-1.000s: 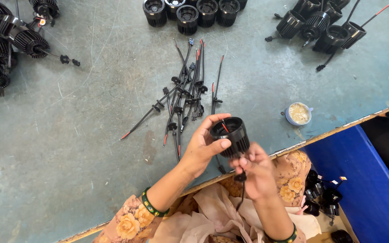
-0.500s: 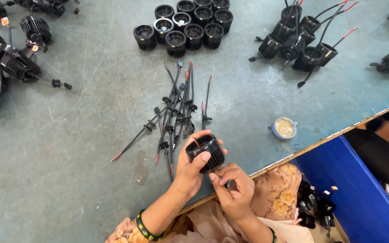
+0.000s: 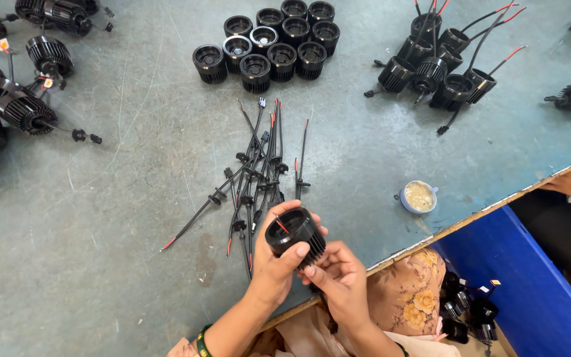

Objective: The person inserts wires into black cylindrical housings, applies adhesive from a small cup, and secures the wires with zip ties. They repeat this process for multiple units, placing finished assemblies on the table.

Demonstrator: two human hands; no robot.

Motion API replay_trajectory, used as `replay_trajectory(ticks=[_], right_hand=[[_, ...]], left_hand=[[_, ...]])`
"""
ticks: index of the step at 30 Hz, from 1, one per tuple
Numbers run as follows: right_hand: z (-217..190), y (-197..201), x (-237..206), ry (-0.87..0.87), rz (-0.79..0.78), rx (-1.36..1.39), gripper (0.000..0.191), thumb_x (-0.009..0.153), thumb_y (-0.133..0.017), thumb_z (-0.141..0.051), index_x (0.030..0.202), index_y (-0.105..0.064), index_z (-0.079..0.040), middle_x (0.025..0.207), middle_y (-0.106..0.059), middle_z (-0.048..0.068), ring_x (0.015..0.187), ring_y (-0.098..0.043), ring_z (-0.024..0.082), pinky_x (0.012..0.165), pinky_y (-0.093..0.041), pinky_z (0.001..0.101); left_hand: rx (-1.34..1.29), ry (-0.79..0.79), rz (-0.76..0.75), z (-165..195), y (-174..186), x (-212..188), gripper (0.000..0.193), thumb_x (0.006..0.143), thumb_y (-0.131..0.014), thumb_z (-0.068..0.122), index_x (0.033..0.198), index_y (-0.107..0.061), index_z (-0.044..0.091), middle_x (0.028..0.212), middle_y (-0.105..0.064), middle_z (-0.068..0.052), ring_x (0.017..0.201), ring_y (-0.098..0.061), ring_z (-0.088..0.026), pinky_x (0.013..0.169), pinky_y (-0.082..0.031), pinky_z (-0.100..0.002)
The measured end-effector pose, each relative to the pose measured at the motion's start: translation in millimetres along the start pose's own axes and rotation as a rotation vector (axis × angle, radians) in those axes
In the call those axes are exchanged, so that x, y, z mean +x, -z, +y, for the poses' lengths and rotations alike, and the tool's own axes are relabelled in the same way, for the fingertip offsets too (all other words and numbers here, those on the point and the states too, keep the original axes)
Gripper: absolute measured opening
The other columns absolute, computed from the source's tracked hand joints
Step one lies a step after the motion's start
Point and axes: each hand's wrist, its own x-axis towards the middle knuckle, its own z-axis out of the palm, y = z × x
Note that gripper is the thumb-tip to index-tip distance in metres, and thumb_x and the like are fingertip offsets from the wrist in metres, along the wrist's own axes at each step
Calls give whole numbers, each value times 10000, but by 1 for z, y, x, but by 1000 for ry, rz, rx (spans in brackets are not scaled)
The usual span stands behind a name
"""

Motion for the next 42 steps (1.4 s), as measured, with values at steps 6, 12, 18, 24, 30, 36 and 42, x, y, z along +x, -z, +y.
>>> replay_trajectory(ticks=[6,12,18,24,30,36,42], right_hand=[[-20,-2,-2,406,-80,-486,99,928,-678,-67,855,-677,0,798,-672,59,730,-649,170,657,-504,289],[-23,-12,2,597,-57,-700,112,845,-705,-40,775,-618,-32,695,-584,77,624,-571,226,586,-446,326],[-15,-15,7,550,-50,-658,123,847,-700,-43,767,-608,-32,669,-567,72,587,-563,221,560,-439,333],[-6,-11,15,549,-59,-649,147,856,-712,-51,763,-599,-40,666,-558,76,584,-556,231,556,-429,340],[-1,-8,22,546,-79,-614,151,868,-710,-58,787,-586,-30,703,-568,91,592,-557,238,557,-430,341],[4,-5,29,349,-97,-519,146,919,-658,-93,801,-633,-10,729,-624,67,622,-620,186,584,-465,316],[2,13,51,305,-32,-466,162,900,-628,-102,1000,-676,16,949,-668,104,924,-629,187,849,-511,309]], left_hand=[[-56,76,-77,3,-4,-2,919,717,-901,322,1433,-407,24,1205,-614,-162,1126,-690,-342,923,-601,-447],[-148,175,69,-8,2,-3,801,776,-821,408,1377,-479,5,1171,-645,-184,976,-711,-314,828,-611,-436],[-178,159,175,-19,10,0,689,818,-775,354,1343,-498,4,1096,-638,-171,884,-704,-277,762,-605,-411],[-155,117,193,-27,17,4,651,819,-757,316,1328,-512,-6,1078,-648,-182,853,-710,-280,742,-603,-404],[-128,72,195,-28,20,7,641,824,-752,300,1326,-513,-17,1075,-653,-191,852,-713,-288,711,-590,-392],[-3,36,208,-23,17,15,633,795,-793,202,1318,-511,-13,1103,-665,-200,880,-716,-272,753,-600,-395],[633,-171,23,-4,5,20,819,745,-891,136,1413,-427,43,1308,-644,-139,1195,-638,-218,1038,-514,-343]])
